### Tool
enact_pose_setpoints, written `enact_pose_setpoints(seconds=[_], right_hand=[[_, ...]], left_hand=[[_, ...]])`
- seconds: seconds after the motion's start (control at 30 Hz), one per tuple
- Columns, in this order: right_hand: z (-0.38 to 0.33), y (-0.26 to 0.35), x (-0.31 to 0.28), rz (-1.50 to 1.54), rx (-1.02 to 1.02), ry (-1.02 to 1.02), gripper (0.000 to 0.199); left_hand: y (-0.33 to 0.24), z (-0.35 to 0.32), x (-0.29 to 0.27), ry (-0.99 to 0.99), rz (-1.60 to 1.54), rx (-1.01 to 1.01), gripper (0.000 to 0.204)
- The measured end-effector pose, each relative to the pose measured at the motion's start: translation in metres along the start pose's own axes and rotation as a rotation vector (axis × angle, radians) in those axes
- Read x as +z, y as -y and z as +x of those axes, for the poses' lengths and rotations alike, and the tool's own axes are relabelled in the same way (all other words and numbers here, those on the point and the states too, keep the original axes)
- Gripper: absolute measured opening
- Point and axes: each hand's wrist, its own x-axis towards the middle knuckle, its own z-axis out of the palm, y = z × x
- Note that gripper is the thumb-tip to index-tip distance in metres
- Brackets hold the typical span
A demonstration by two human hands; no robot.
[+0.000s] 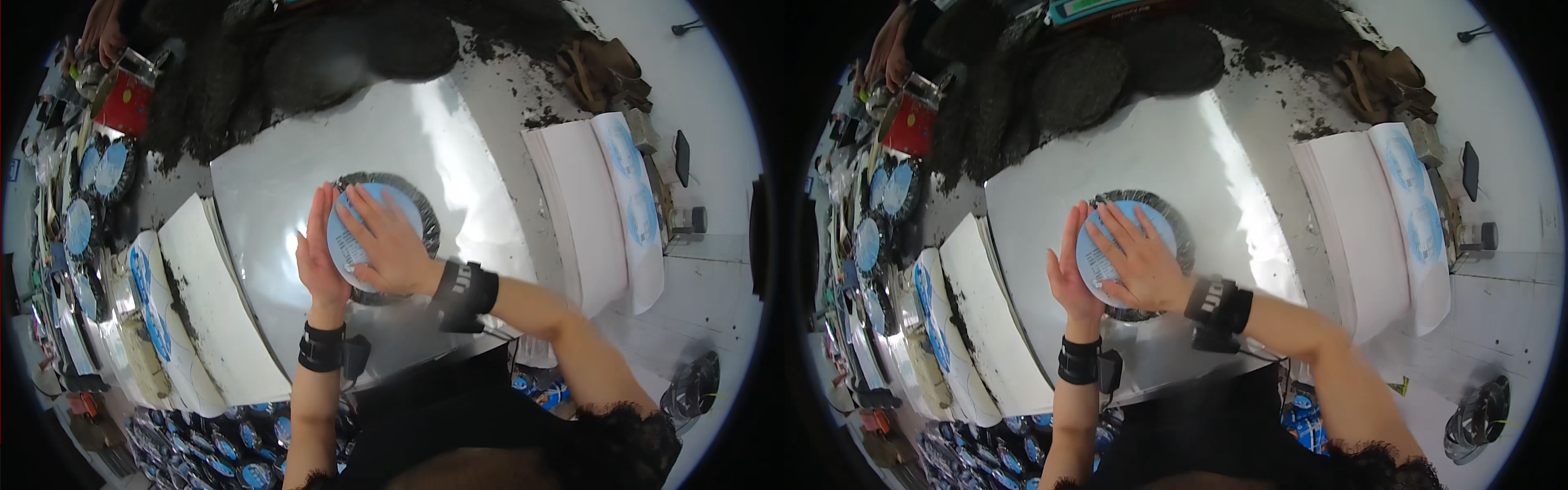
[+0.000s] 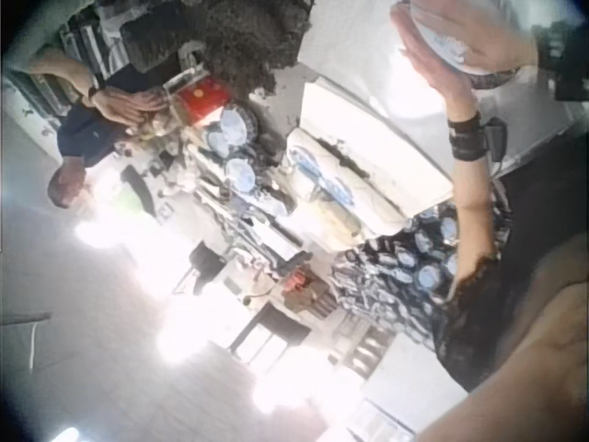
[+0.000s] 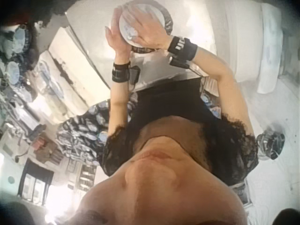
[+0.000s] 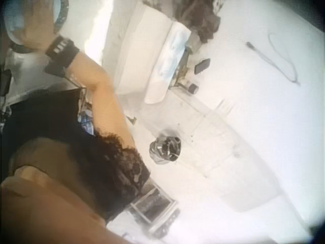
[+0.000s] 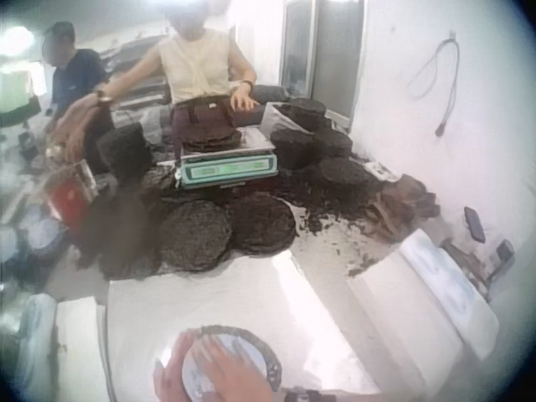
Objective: The person repeatedly wraps dark compressed tea cakes in clear plastic film, then places a round paper label on top and smooths it down. The wrapped cakes are set aside on the table. The person handles the tea cakes, plastic film, and labels by hand throughout the clip.
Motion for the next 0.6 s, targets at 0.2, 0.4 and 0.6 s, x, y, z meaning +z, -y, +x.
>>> enact_pose_setpoints(seconds=[0.2, 0.4, 0.6], right_hand=[[-0.005, 0.021, 0.011, -0.208, 0.096, 0.199, 0.084], [0.004, 0.004, -0.011, 0.254, 0.158, 0.033, 0.07], [-0.037, -0.064, -0.043, -0.325, 0.442, -0.055, 0.069]], left_hand=[[-0.034, -0.02, -0.033, -0.363, 1.209, 0.282, 0.052], [-0.028, -0.005, -0.089, -0.078, 1.175, -0.116, 0.044], [-0.134, -0.029, -0.122, -0.995, 0.385, 0.171, 0.044]])
